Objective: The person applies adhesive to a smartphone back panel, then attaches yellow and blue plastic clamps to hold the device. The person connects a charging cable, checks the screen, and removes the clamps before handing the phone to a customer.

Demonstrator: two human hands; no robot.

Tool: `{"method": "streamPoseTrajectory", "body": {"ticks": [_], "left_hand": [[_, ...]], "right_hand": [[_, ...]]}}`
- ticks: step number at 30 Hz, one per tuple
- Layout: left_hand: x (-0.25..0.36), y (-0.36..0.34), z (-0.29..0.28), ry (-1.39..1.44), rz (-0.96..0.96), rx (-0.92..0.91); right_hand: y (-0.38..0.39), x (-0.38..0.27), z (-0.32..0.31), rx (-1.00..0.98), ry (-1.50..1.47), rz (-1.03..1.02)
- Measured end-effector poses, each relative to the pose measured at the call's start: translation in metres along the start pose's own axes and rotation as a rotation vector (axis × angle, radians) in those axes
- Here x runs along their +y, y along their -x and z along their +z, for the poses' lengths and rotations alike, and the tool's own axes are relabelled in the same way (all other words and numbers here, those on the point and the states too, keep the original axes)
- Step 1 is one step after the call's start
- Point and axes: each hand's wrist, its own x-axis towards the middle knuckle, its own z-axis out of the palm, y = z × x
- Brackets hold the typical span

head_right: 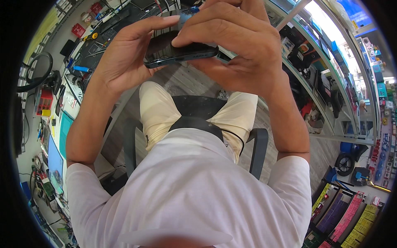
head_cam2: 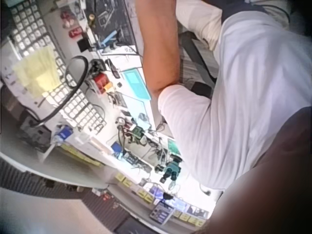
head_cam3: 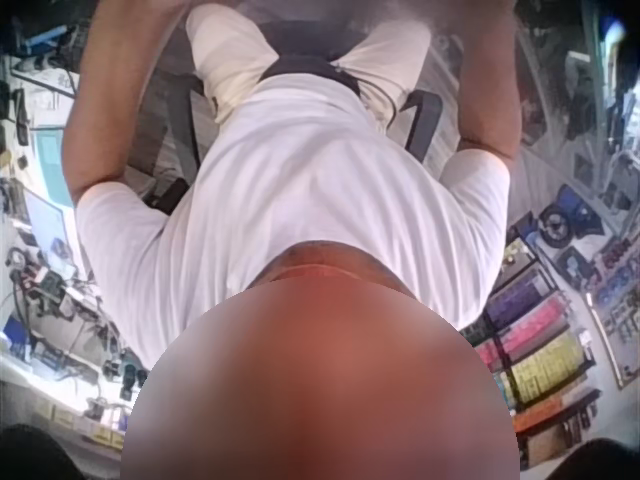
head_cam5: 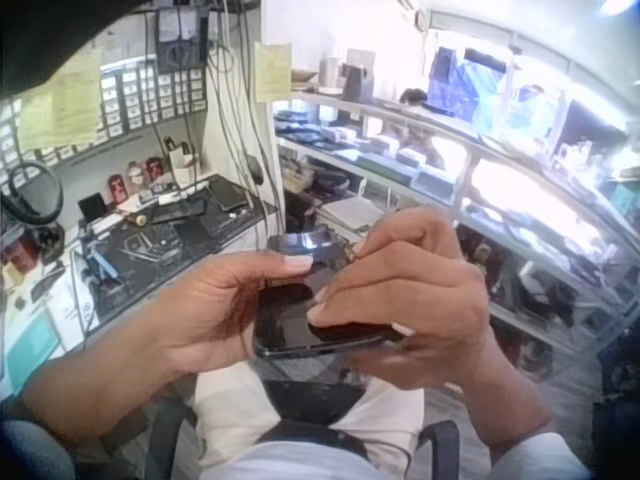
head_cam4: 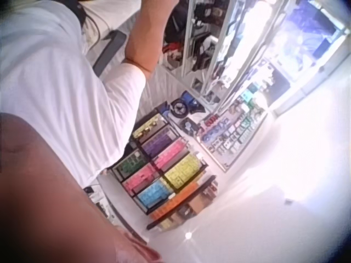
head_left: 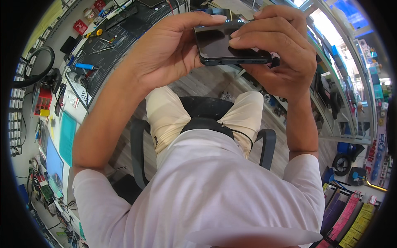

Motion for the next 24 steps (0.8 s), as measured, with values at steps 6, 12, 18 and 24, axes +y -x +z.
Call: {"method": "streamPoseTrajectory", "body": {"ticks": [6,12,18,24], "left_hand": [[0.007,0.010,0.000,-0.012,-0.071,-0.049],[0.006,0.012,0.001,-0.035,-0.051,-0.013],[0.002,0.011,0.003,-0.020,-0.042,0.025],[-0.003,0.010,0.007,0.021,-0.081,0.008]], "right_hand": [[0.003,0.009,-0.005,-0.040,-0.013,-0.059],[0.005,0.013,-0.005,-0.045,-0.003,-0.083],[0.002,0.025,0.011,0.117,-0.101,-0.136],[0.010,0.015,-0.005,0.028,-0.134,-0.049]]}}
